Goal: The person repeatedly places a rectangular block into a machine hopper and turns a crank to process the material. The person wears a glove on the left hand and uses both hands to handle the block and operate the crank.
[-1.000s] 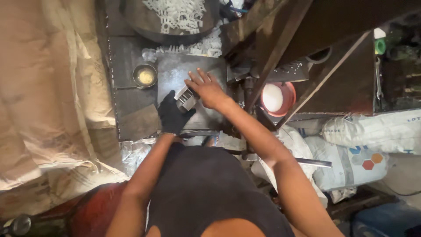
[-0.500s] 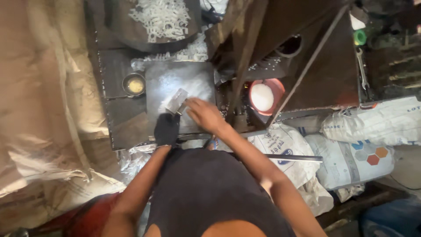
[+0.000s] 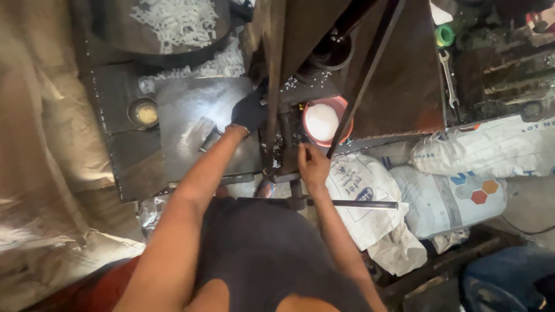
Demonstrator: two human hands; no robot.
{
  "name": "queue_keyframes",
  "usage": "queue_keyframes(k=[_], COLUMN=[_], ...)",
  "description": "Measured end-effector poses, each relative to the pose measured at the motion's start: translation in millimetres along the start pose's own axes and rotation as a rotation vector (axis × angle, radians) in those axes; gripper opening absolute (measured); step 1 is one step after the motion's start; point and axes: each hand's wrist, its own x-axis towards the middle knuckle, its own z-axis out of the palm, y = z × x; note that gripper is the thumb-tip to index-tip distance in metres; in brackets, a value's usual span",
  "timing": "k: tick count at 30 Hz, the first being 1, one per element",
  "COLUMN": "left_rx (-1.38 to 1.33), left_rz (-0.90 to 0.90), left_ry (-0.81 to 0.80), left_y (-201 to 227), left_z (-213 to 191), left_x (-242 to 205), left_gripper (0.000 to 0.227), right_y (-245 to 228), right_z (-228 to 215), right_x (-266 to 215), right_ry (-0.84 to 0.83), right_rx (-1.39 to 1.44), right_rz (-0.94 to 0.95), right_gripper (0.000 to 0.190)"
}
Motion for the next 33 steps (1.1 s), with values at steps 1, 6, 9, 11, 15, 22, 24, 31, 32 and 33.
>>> queue_keyframes(k=[1,6,9,11,15,22,24,31,32,33], left_rx=[0.073,0.198,0.183,0.227,0.26,-0.12,-0.071,-0.166,-0.178,-0.089], left_rz=[-0.009,0.041,0.034,-0.085,-0.102,-0.326,-0.162,-0.174,-0.225,-0.175], left_ry=[-0.029,0.08,0.17,0.18,0.35,0.25,0.418,0.329,0.211,0.171], left_y=[3,-9,-16,-18,-25,-60,-73,-101,-99,-96], left_z=[-1,17,14,11,-3,-43,-52,-113,-119,-125], left_x=[7,-12,-41,-69,-135,-216,-226,-179,-170,-161], left_gripper=[0.063,0.043,0.045,0.042,0.044,0.048,0.042,0.043,0.046,0.053], right_y=[1,3,-6,-17,-46,-90,-93,-89,-90,-91], right_z=[2,-2,-8,-13,-12,83,120,186,190,193], right_x=[2,-2,4,4,-15,-30,-24,-33,-33,-32], right_ry=[-0.004,-0.046,-0.049,-0.105,-0.283,-0.694,-0.73,-0.825,-0.807,-0.788], right_rx=[0.001,0.01,0.084,0.161,0.402,0.636,0.442,0.909,0.928,0.95], right_rz=[-0.002,-0.029,-0.061,-0.049,-0.033,0.104,0.236,0.763,0.79,0.815], right_gripper=[0.012,0.012,0.012,0.012,0.017,0.07,0.09,0.086,0.085,0.084])
